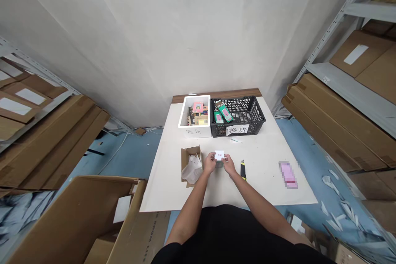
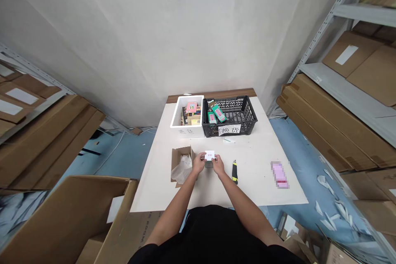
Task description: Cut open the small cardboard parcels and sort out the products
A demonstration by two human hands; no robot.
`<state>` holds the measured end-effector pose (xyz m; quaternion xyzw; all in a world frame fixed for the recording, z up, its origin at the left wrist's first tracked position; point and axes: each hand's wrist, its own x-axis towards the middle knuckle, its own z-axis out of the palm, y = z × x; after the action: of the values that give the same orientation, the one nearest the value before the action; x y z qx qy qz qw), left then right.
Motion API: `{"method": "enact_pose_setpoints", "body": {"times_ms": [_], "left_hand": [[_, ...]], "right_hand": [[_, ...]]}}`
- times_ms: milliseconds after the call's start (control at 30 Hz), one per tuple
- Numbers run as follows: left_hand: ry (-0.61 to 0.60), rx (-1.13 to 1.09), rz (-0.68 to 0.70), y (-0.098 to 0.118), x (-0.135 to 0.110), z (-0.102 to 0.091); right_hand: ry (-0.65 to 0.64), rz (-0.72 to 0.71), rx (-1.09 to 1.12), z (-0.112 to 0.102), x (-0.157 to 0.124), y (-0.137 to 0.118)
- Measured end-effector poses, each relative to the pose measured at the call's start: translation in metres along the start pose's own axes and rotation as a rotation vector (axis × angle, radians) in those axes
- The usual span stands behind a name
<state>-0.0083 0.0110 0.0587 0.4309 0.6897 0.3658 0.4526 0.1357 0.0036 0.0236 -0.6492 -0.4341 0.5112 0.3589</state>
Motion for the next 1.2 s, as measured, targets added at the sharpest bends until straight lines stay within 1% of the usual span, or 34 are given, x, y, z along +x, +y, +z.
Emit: {"method": "enact_pose_setpoints", "body": {"times_ms": [67,133,200,300,367,400,467,500,533,600,700,800,967,1100,1200], "left_hand": [[-0.007,-0.043,0.07,0.015,0.004,-0.002],[-0.019,-0.123,0.189,0.037,0.011,-0.005],[-0.04,-0.216,0.319,0.067,0.024,-0.008],[-0.09,-0.342,0.478,0.119,0.051,-0.008],[-0.149,-0.41,0.53,0.153,0.07,-0.005],[-0.181,-0.436,0.536,0.167,0.078,-0.003],[-0.227,-0.471,0.54,0.189,0.088,0.0],[-0.236,-0.482,0.546,0.196,0.091,0.0],[-0.238,-0.491,0.557,0.2,0.091,0.0],[-0.227,-0.495,0.576,0.202,0.088,-0.003],[-0.184,-0.463,0.56,0.194,0.076,-0.01],[-0.133,-0.4,0.522,0.186,0.064,-0.016],[-0.115,-0.367,0.475,0.179,0.051,-0.02],[-0.105,-0.376,0.477,0.176,0.041,-0.023],[-0.095,-0.364,0.472,0.17,0.031,-0.029]], "right_hand": [[0.011,-0.048,0.038,-0.005,0.005,-0.013],[0.028,-0.129,0.084,-0.014,0.014,-0.035],[0.049,-0.25,0.146,-0.025,0.029,-0.065],[0.073,-0.439,0.256,-0.043,0.058,-0.12],[0.059,-0.526,0.324,-0.055,0.079,-0.154],[0.041,-0.544,0.346,-0.06,0.087,-0.168],[0.02,-0.541,0.371,-0.071,0.101,-0.187],[0.023,-0.526,0.379,-0.076,0.106,-0.192],[0.035,-0.511,0.387,-0.081,0.109,-0.195],[0.066,-0.49,0.404,-0.088,0.11,-0.195],[0.061,-0.496,0.404,-0.091,0.103,-0.185],[0.021,-0.485,0.371,-0.082,0.092,-0.176],[-0.014,-0.45,0.348,-0.064,0.074,-0.172],[-0.05,-0.445,0.343,-0.06,0.061,-0.174],[-0.085,-0.449,0.354,-0.057,0.05,-0.174]]}}
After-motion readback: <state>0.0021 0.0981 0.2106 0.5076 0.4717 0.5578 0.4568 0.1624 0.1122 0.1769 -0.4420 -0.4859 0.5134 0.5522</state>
